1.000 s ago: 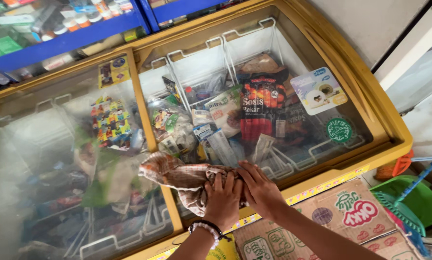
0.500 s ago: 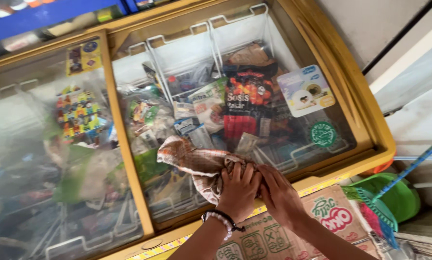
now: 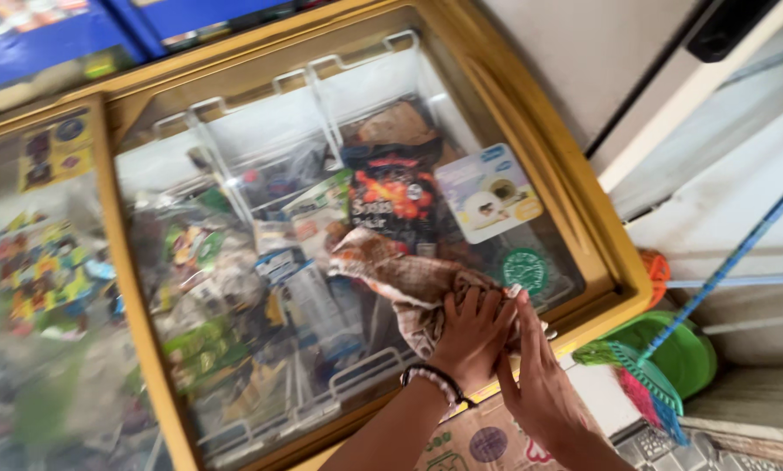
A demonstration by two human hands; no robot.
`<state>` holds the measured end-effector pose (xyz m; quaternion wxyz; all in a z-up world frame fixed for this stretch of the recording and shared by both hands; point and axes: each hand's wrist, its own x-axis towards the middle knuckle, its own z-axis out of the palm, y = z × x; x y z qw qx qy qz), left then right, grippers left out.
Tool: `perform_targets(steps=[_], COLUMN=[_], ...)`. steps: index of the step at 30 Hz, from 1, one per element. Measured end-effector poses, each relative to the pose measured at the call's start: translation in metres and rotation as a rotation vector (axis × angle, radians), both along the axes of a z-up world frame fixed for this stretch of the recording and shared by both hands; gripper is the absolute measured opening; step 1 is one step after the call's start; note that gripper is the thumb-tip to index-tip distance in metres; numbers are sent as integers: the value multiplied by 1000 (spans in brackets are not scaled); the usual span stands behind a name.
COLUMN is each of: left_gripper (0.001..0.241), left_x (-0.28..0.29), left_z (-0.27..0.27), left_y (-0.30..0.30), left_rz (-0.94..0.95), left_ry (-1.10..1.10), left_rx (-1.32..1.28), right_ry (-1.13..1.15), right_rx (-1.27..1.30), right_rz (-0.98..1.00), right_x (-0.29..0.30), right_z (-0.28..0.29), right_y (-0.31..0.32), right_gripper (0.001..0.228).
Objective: The person wipes the glass lid of a chest freezer with a cloth. They clean the surface and edges of the lid, moving the cloth back and forth across the glass.
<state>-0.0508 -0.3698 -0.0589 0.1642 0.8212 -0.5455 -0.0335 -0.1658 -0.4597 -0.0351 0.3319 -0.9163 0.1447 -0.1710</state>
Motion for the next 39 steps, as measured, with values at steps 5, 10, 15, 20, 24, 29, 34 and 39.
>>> perform_targets(steps=[5, 10, 15, 20, 24, 29, 34, 39], left_gripper=[86, 75, 76, 78, 62, 62, 73, 82], left_x=[7, 14, 47, 59, 72, 93, 128, 177], left_z=[-4, -10, 1, 21, 36, 41, 35, 36], left_y=[-55, -117, -155, -136, -104, -76, -86, -109], left_rz=[-96, -145, -154, -122, -88, 90, 217, 263], left_ry=[82, 98, 278, 169, 16, -59, -22, 48], left_rx=[-97, -196, -90, -134, -341, -248, -209, -1], right_ry=[-24, 80, 245, 83, 1, -17, -37, -34], right_rx=[-35, -85, -198, -364, -593, -650, -530, -445], right_rz=[-102, -107, -109, -30, -14, 116, 98, 112], right_x=[-8, -26, -7, 21, 55, 113, 174, 214], right_z=[-10, -18, -14, -12, -12, 5, 11, 17], right_y=[-37, -72, -100, -116, -146, -187, -191, -197], right_gripper=[88, 84, 69, 56, 53, 50, 46, 35])
